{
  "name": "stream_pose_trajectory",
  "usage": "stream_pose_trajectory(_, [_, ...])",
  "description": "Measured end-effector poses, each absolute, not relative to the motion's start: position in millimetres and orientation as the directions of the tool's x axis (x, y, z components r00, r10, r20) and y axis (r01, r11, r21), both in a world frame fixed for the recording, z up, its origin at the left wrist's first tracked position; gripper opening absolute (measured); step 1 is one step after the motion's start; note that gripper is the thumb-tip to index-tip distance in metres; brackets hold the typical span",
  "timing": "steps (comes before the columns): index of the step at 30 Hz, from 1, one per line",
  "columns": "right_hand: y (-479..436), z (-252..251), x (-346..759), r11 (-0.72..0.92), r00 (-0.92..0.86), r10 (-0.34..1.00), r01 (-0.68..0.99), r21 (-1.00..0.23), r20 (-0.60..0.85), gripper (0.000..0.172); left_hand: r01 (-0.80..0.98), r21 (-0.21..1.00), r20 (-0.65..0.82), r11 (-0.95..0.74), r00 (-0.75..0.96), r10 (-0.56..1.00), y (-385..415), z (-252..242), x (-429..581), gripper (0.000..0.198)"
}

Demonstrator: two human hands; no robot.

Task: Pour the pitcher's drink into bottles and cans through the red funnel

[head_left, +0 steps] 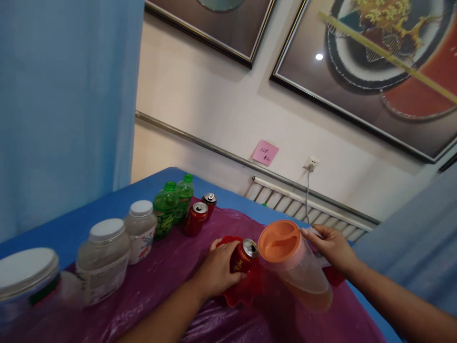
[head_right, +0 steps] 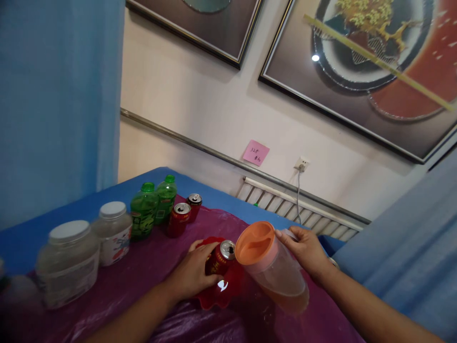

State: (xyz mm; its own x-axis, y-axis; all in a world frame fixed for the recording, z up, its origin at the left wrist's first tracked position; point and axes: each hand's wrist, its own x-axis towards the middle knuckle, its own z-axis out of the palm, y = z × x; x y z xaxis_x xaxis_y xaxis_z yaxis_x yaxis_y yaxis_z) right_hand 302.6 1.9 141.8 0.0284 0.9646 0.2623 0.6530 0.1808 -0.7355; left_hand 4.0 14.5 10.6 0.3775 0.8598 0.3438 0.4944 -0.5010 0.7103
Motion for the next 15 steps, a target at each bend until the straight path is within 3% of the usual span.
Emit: stream_pose_trajectory(15, [-3.3, 144.7, 294.8, 0.181, 0.043, 0.960, 0.655, -0.733, 0.275, 0.057, 0.495, 0.712, 0.330, -0.498, 0.390, 0.860, 13.8, 9.6, 3.7, 0.067])
